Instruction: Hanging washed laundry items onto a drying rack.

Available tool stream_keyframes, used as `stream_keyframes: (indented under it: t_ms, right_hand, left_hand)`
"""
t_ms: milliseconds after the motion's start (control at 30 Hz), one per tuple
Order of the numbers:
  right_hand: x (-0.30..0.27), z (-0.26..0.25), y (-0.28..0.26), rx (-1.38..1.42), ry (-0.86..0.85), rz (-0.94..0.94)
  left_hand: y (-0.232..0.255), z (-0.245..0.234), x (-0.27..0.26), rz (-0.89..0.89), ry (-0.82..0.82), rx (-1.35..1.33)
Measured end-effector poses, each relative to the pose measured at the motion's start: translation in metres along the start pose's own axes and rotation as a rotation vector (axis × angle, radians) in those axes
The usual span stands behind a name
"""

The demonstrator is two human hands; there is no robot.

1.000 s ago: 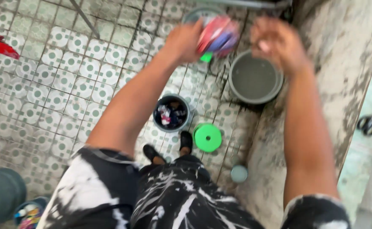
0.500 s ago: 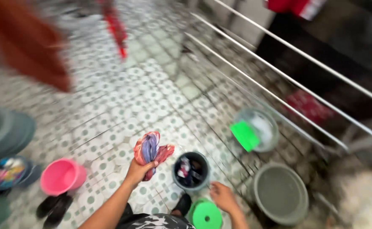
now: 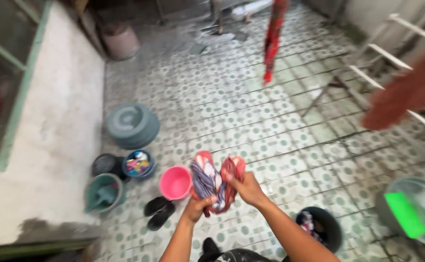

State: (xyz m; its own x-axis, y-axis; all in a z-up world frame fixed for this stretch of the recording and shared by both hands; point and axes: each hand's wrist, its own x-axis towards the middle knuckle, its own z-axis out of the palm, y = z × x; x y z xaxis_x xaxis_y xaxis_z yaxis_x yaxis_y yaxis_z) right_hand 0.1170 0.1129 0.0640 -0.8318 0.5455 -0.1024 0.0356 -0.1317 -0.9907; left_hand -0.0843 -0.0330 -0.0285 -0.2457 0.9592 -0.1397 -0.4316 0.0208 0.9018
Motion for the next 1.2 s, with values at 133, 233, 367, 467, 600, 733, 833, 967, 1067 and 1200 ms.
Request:
stream_keyframes:
  t_ms: [133,233,367,467,600,733,833,967,1067,1200]
  right_hand:
    - [0.063,0.031,-0.028,0.095,0.305,-0.274]
    - [0.099,0.037,-0.073,0.101,0.306,-0.431]
    - [0.144,0.029,-0.104,0.504,0.132,-0.511]
    - [0.162,0.036,-0.173,0.676,0.071,-0.565]
    - [0.202,0.005,-0.2,0.743,-0.017,-0.617]
    - [0.254,-0.041,-0.206,0.789,-0.145,-0.499]
    - [0.297,-0.073,-0.22,0.834,-0.299,-0.445]
    - [0.345,-0.112,-0.256,0.836,-0.251,-0.323]
    - [0.389,-0.187,-0.267,-0.381,0.384,-0.637]
    - [0.422,-0.239,-0.28,-0.663,0.594,-0.691]
  left_hand:
    - [0.021,-0.081,0.001,0.091,0.264,-0.181]
    - [0.072,-0.086,0.005,0.192,0.375,-0.512]
    - [0.092,-0.083,0.025,0.183,0.277,-0.719]
    - [0.092,-0.097,0.048,0.044,0.147,-0.698]
    - [0.071,-0.139,0.099,-0.262,0.332,-0.37]
    - [0.055,-0.159,0.171,-0.033,0.562,0.717]
    - [0.168,-0.068,0.23,0.245,0.502,0.923]
    - [0.236,-0.033,0.31,0.453,0.356,1.005]
    - [0.258,-0.058,0.364,0.259,0.303,0.666]
    - [0.276,-0.095,0.407,0.363,0.349,0.545]
